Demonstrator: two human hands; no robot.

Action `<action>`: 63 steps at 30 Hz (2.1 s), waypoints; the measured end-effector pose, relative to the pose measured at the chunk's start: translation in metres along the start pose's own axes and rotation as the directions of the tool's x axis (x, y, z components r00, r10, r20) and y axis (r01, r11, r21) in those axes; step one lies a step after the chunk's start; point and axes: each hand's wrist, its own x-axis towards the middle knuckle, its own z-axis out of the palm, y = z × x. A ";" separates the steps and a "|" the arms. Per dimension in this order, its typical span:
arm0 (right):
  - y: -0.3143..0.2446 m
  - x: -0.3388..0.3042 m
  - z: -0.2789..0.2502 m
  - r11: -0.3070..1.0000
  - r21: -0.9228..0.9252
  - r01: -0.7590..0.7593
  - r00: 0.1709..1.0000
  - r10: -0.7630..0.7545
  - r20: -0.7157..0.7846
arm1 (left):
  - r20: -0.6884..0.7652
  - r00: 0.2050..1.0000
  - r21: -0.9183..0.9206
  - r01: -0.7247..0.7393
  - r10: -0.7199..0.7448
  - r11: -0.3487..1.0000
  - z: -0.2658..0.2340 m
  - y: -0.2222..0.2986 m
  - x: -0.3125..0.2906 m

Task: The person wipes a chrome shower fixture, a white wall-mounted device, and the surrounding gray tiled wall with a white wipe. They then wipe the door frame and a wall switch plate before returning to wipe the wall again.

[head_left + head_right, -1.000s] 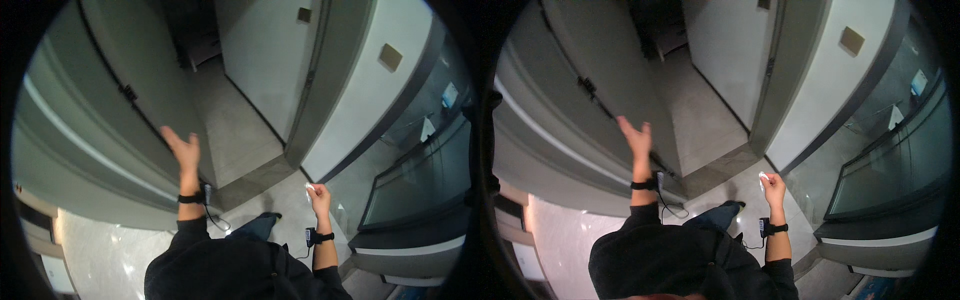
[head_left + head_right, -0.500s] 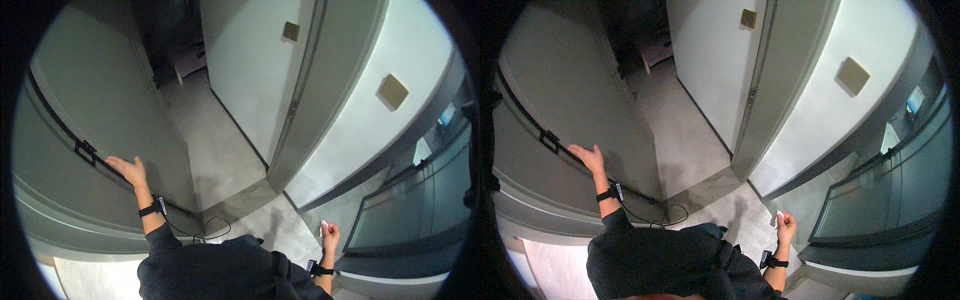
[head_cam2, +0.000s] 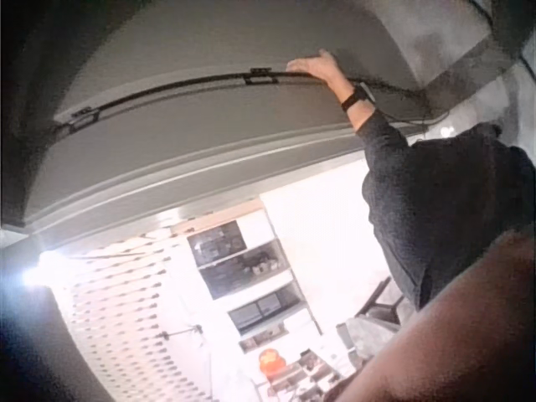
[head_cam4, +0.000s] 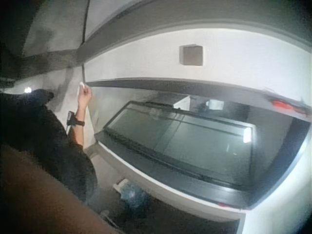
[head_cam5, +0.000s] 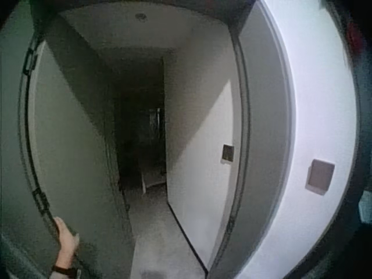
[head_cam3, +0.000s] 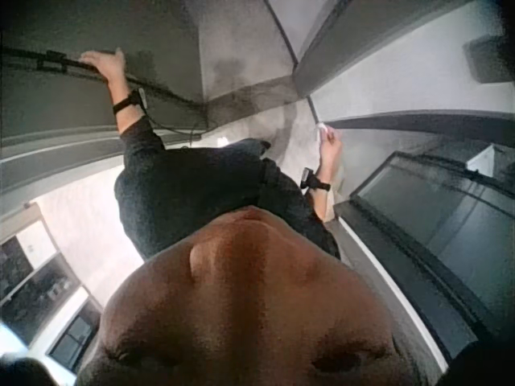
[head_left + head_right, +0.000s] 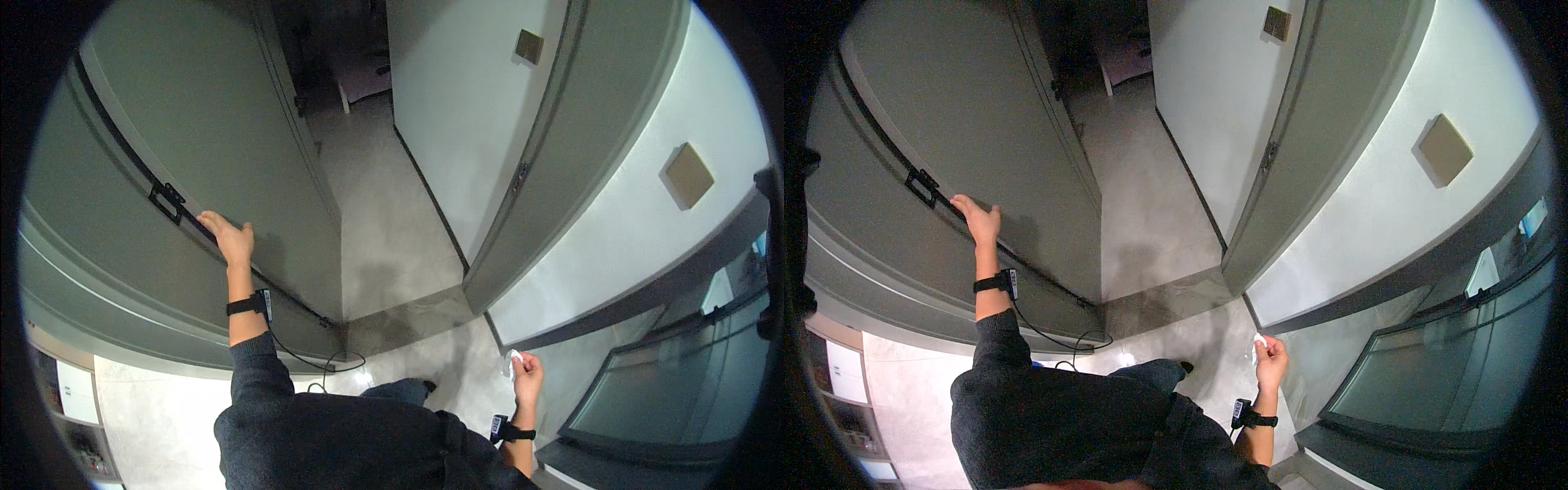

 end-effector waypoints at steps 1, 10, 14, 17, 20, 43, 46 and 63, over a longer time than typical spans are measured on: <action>0.002 -0.004 -0.002 1.000 -0.023 -0.017 1.000 0.017 -0.004 | 0.009 1.000 -0.008 0.006 -0.005 1.000 0.002 -0.003 0.003; 0.002 -0.001 -0.044 0.992 -0.123 0.009 0.995 -0.022 -0.099 | 0.063 0.991 0.154 -0.127 0.119 0.980 0.028 -0.053 0.033; -0.027 0.012 -0.054 0.984 -0.113 0.136 0.978 -0.152 -0.146 | 0.162 0.987 0.127 -0.015 -0.005 0.992 0.031 -0.080 0.042; -0.080 0.040 -0.091 0.947 -0.268 0.178 0.941 -0.244 -0.234 | 0.230 0.973 0.100 -0.006 -0.018 0.995 0.020 -0.077 0.052; -0.147 0.062 -0.134 0.883 -0.337 0.327 0.873 -0.419 -0.251 | 0.157 0.988 0.200 -0.041 0.010 0.979 0.017 -0.067 0.048; -0.423 0.192 -0.093 -0.543 -0.817 0.195 0.188 -0.796 0.575 | 0.094 0.974 0.387 0.156 -0.208 0.909 0.028 -0.051 0.043; -0.409 0.169 -0.101 -0.468 -0.838 0.281 0.308 -0.783 0.541 | 0.074 0.977 0.387 0.157 -0.200 0.909 0.027 -0.049 0.040; -0.434 0.184 -0.077 -0.430 -0.884 0.184 -0.028 -0.901 0.433 | 0.078 0.970 0.549 0.152 -0.231 0.822 0.015 -0.023 0.029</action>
